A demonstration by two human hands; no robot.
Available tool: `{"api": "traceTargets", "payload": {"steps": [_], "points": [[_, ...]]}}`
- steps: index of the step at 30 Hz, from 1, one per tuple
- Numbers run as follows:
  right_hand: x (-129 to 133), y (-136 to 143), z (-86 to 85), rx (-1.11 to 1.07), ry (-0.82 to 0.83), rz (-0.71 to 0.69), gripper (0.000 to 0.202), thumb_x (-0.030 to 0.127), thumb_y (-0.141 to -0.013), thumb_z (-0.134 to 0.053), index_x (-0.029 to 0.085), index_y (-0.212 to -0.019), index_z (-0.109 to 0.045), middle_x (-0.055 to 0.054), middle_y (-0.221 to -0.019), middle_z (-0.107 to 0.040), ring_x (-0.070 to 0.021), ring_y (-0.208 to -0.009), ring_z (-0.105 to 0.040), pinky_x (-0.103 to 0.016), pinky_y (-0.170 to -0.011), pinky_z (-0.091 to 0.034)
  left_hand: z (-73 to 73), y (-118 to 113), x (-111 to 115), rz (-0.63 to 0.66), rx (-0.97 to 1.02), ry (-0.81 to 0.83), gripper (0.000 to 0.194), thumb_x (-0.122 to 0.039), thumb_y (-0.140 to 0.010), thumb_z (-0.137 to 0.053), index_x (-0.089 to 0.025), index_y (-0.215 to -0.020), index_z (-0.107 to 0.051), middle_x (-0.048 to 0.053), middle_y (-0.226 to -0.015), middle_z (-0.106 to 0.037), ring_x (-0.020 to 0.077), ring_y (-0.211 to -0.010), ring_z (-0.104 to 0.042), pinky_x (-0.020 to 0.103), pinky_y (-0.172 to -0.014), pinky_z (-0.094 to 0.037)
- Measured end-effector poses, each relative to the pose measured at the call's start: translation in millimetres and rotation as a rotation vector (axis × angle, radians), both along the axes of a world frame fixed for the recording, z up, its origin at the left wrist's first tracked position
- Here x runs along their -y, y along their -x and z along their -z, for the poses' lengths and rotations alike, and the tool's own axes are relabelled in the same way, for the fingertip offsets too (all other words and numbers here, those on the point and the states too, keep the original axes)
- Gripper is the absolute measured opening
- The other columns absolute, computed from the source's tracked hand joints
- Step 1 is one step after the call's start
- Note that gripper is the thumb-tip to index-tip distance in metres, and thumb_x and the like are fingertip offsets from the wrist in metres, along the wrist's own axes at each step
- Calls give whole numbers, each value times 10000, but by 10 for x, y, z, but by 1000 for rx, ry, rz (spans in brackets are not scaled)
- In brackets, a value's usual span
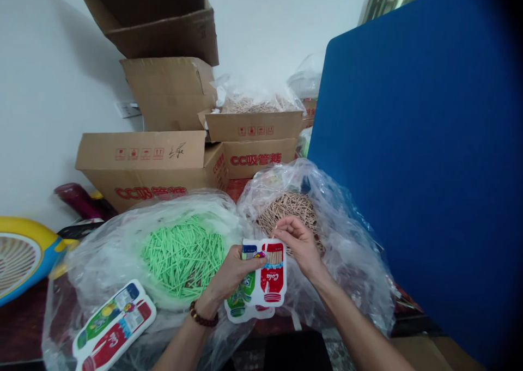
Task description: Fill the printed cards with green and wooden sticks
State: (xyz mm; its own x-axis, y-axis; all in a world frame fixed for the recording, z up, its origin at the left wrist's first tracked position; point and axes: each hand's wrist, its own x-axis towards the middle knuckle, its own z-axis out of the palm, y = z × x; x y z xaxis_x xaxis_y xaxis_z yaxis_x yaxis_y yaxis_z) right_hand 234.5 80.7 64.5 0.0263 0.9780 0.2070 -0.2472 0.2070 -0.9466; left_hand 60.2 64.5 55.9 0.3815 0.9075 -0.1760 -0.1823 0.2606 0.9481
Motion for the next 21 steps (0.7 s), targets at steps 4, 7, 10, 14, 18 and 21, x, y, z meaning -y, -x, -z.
{"api": "traceTargets", "payload": {"steps": [4,7,10,14,18,21], "points": [[28,-42,50,231,-142,-35,134,333,-803,-637,209,-754,-653,-27,-883,-644,-178,-846,-589,-298,-789,-441,9,-6,-9,-23,44,29,237,-254,-629,-796,-111,-796,-708,60,-717,-736,193,-602,-671,281,-601,-525],[6,-78,39,371,-235,-140,243,367,-864,-554,205,-738,-683,-47,-1000,-647,-197,-949,-577,-328,-877,-414,28,-16,-17,-13,64,27,230,-260,-633,-793,-116,-795,-715,58,-726,-740,183,-589,-666,272,-590,-518],[-68,-122,7,429,-168,-299,298,444,-860,-537,216,-777,-710,-34,-887,-680,-190,-846,-593,-320,-783,-455,61,-29,-28,0,71,11,219,-266,-647,-787,-110,-786,-720,59,-714,-741,175,-584,-660,253,-578,-504],[-141,-200,-16,331,-68,-266,298,467,-836,-563,208,-827,-710,-23,-823,-695,-168,-770,-605,-291,-713,-470,102,-21,-47,-28,97,34,223,-267,-672,-771,-111,-824,-722,63,-731,-745,184,-594,-665,266,-585,-508],[-72,-170,101,170,108,-304,230,358,-708,-730,210,-879,-689,6,-820,-705,-146,-738,-629,-263,-689,-483,131,10,-60,-52,138,49,234,-256,-675,-771,-110,-852,-722,60,-716,-739,178,-600,-666,272,-610,-514],[15,-61,232,124,224,-418,271,323,-667,-761,187,-893,-701,-2,-805,-725,-153,-698,-650,-287,-693,-501,159,29,-54,-96,162,47,201,-258,-649,-792,-123,-771,-708,33,-664,-719,156,-565,-649,250,-584,-505]]}}
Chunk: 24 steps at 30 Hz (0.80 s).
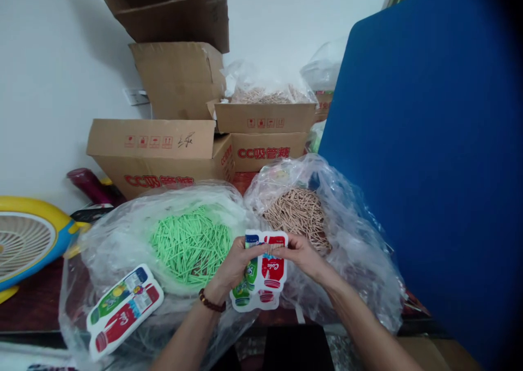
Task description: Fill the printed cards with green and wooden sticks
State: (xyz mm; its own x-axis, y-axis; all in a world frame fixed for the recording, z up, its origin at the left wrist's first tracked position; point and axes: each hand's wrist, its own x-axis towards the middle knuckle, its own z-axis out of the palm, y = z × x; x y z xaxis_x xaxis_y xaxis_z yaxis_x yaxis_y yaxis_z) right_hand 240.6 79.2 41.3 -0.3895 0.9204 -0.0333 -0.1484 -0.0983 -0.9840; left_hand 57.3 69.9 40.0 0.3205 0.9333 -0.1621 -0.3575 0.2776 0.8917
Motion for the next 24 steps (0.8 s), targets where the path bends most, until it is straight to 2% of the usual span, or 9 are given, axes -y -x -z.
{"api": "traceTargets", "payload": {"steps": [3,7,12,14,17,19,21,24], "points": [[32,86,68,-11,22,61,277,319,-658,-767,175,-889,-713,-13,-791,-738,-159,-683,-663,-292,-692,-507,19,46,34,-41,6,1,217,-272,-648,-794,-137,-781,-688,23,-682,-719,148,-557,-648,249,-576,-511],[28,132,114,6,61,74,285,337,-629,-782,155,-843,-729,-36,-782,-743,-168,-670,-667,-300,-682,-513,52,163,110,-78,-51,-12,250,-310,-671,-778,-136,-818,-675,43,-742,-729,159,-584,-659,253,-575,-516],[35,225,188,32,76,58,313,351,-625,-777,162,-868,-722,-33,-813,-735,-174,-686,-659,-302,-666,-508,143,278,179,-247,-170,-52,264,-358,-685,-754,-141,-804,-663,28,-731,-720,161,-580,-648,254,-562,-506],[2,258,203,69,26,52,304,357,-647,-759,159,-874,-718,-29,-809,-730,-173,-693,-651,-302,-682,-499,152,333,183,-298,-201,-84,272,-369,-702,-736,-152,-843,-652,24,-769,-716,165,-619,-652,260,-585,-511],[-86,276,255,145,-6,6,350,381,-673,-725,164,-946,-695,-22,-815,-722,-180,-703,-643,-304,-679,-486,166,473,188,-353,-302,-193,325,-365,-751,-685,-180,-1010,-625,25,-848,-692,169,-702,-647,273,-647,-513],[-129,274,319,293,-44,-22,337,385,-692,-697,173,-954,-680,-15,-815,-714,-181,-713,-634,-290,-670,-468,223,583,225,-384,-507,-285,403,-346,-776,-650,-190,-1141,-582,29,-865,-665,170,-719,-628,292,-682,-506],[-137,272,384,569,-120,-26,260,380,-723,-659,185,-894,-671,-6,-778,-698,-173,-698,-616,-265,-640,-432,335,662,304,-395,-789,-379,482,-312,-793,-619,-195,-1250,-520,48,-934,-644,185,-768,-615,340,-754,-497],[-84,281,421,1009,-237,-5,215,387,-776,-600,190,-855,-634,-15,-744,-673,-170,-678,-597,-253,-600,-372,538,661,470,-352,-1132,-548,520,-262,-809,-584,-187,-1311,-467,108,-1136,-587,252,-1027,-552,438,-922,-425]]}}
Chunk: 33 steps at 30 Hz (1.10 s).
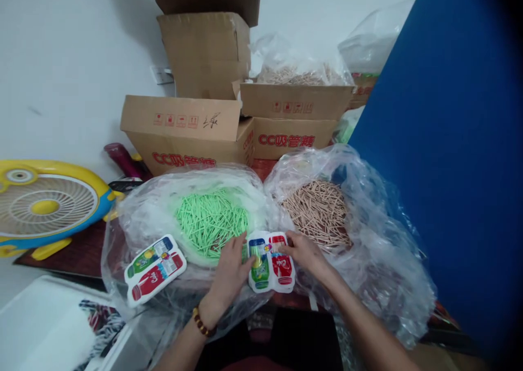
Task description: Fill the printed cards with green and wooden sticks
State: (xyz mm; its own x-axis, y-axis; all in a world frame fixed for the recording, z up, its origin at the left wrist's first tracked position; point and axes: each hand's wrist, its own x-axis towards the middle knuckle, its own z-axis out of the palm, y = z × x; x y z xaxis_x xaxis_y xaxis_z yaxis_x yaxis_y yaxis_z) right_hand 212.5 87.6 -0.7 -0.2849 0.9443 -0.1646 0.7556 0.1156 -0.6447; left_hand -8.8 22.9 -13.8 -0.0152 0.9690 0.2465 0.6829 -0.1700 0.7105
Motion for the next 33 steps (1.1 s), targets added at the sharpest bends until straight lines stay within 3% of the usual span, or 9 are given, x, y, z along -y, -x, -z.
{"api": "traceTargets", "payload": {"steps": [6,10,13,17,20,23,26,29,33], "points": [[226,47,-21,324,-207,64,377,297,-860,-495,179,-1216,-461,-107,-1003,-674,-230,-838,-650,-287,-654,-377,188,-275,163,-8,-347,7,549,-204,-838,-539,-191,-1369,-404,123,-1340,-486,298,-1146,-447,463,-930,-378],[384,62,151,275,-147,-87,372,268,-866,-469,202,-1231,-432,-86,-1049,-671,-240,-891,-658,-292,-673,-405,192,-347,177,-18,-354,14,592,-184,-824,-560,-187,-1386,-375,112,-1374,-467,297,-1158,-432,459,-926,-377],[444,77,176,262,-158,-100,363,295,-879,-458,202,-1229,-434,-85,-1062,-666,-243,-923,-651,-294,-679,-420,164,-213,282,-42,-299,-20,568,-260,-844,-576,-218,-1378,-386,104,-1345,-485,287,-1162,-433,455,-941,-369],[418,302,-77,250,-310,-166,271,334,-928,-395,238,-1154,-510,-60,-1083,-643,-200,-892,-645,-277,-679,-421,143,291,506,-134,-243,-112,413,-281,-895,-507,-226,-1302,-463,99,-1238,-534,256,-1162,-446,438,-975,-354],[366,713,-230,319,-385,-400,210,252,-922,-404,247,-1029,-585,-41,-985,-637,-188,-840,-640,-267,-636,-399,148,891,599,-338,-301,-127,347,-293,-908,-474,-221,-1246,-506,98,-1186,-552,263,-1134,-473,452,-970,-353],[318,1183,-191,360,-448,-668,201,169,-886,-439,243,-966,-609,-40,-936,-624,-184,-788,-626,-258,-582,-362,146,1539,597,-535,-457,-73,296,-314,-901,-467,-217,-1160,-574,100,-1151,-582,292,-1083,-500,457,-912,-382],[235,1502,-50,398,-450,-769,204,179,-884,-451,228,-947,-639,-63,-977,-616,-196,-811,-615,-265,-599,-362,158,2036,552,-591,-598,50,319,-322,-890,-470,-198,-1159,-586,106,-1129,-596,300,-1024,-516,438,-872,-405],[93,1606,31,387,-371,-763,211,215,-888,-460,235,-945,-662,-57,-982,-619,-186,-828,-610,-261,-620,-364,212,2275,493,-591,-644,154,387,-343,-882,-478,-151,-1207,-559,137,-1177,-574,318,-1038,-498,458,-882,-398],[-85,1612,-13,343,-300,-688,237,273,-913,-437,259,-956,-670,-29,-952,-623,-167,-858,-603,-249,-644,-370,276,2327,422,-545,-612,222,413,-374,-888,-463,-194,-1255,-521,112,-1238,-547,315,-1086,-474,491,-930,-358]]}}
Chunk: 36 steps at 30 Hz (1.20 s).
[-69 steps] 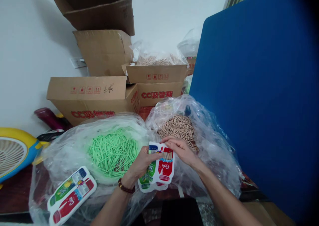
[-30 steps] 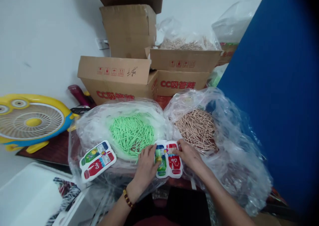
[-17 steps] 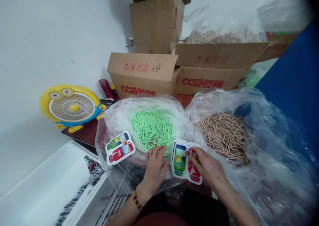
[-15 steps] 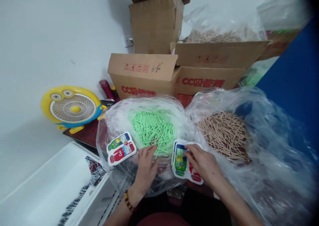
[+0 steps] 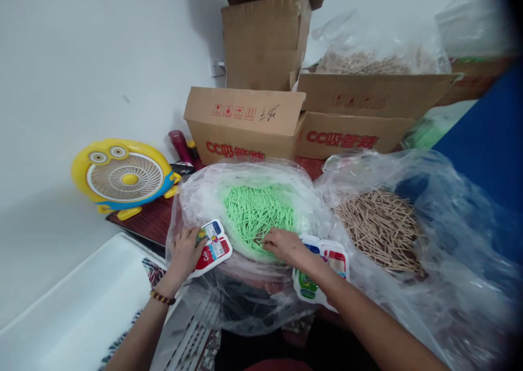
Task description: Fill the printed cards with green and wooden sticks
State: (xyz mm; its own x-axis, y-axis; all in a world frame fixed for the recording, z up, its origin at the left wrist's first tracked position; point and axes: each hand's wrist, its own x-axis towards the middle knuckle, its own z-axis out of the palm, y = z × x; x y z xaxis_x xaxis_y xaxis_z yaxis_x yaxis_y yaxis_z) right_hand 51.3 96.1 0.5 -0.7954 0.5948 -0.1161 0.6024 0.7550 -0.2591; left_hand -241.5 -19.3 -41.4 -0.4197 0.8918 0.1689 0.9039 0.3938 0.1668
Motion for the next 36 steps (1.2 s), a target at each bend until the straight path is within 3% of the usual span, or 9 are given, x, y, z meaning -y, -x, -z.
{"api": "traceTargets", "payload": {"steps": [3,10,16,19,22,25,29,33,36], "points": [[-44,57,-39,57,-77,41,236,302,-893,-468,202,-918,-680,-77,-950,-623,-206,-884,-590,-283,-684,-392,-30,12,-37,18,38,11,409,-378,-887,-457,-190,-1243,-530,116,-1221,-551,311,-1084,-478,479,-923,-366],[9,278,76,135,-192,-66,244,317,-753,-628,141,-906,-697,-160,-1019,-614,-315,-988,-526,-430,-843,-376,-165,145,-128,66,174,104,428,-400,-851,-496,-201,-1227,-547,121,-1179,-550,328,-1109,-485,502,-905,-385],[33,357,164,111,-208,-32,246,179,-852,-470,97,-923,-690,-182,-986,-631,-303,-975,-534,-440,-871,-330,-179,191,-159,98,280,71,394,-386,-835,-515,-213,-1189,-527,100,-1169,-543,294,-1129,-497,457,-919,-401],[34,353,182,96,-185,1,300,283,-893,-456,82,-961,-667,-202,-1015,-632,-310,-997,-536,-438,-893,-310,-172,201,-152,136,282,-7,350,-357,-816,-539,-179,-1117,-530,97,-1130,-552,266,-1084,-528,393,-903,-418],[-6,327,184,62,-115,53,343,383,-886,-474,95,-971,-639,-198,-1015,-644,-310,-994,-549,-441,-926,-282,-183,218,-161,150,259,-45,287,-341,-801,-555,-173,-1032,-531,90,-1080,-591,265,-1044,-551,364,-871,-424],[-93,286,185,18,-9,111,247,305,-867,-488,114,-974,-602,-154,-906,-671,-280,-895,-588,-420,-897,-299,-242,236,-193,110,236,-2,258,-347,-798,-548,-186,-999,-533,82,-1008,-639,284,-1005,-573,392,-864,-409],[-236,235,210,-90,140,193,178,181,-866,-414,153,-963,-560,-68,-783,-661,-211,-759,-600,-336,-790,-351,-409,258,-237,126,283,33,239,-333,-797,-518,-209,-993,-573,70,-972,-673,267,-949,-606,347,-823,-419],[-346,219,203,-280,296,292,191,248,-891,-369,173,-909,-543,-48,-812,-659,-176,-716,-590,-273,-676,-390,-604,299,-239,140,342,51,191,-363,-773,-526,-226,-862,-626,28,-815,-676,238,-801,-628,277,-682,-430],[-333,233,179,-442,372,340,240,306,-904,-340,174,-914,-540,-51,-858,-670,-174,-777,-599,-273,-698,-419,-721,313,-203,92,423,-28,189,-397,-732,-578,-215,-769,-610,-11,-678,-634,201,-659,-603,246,-584,-417]]}}
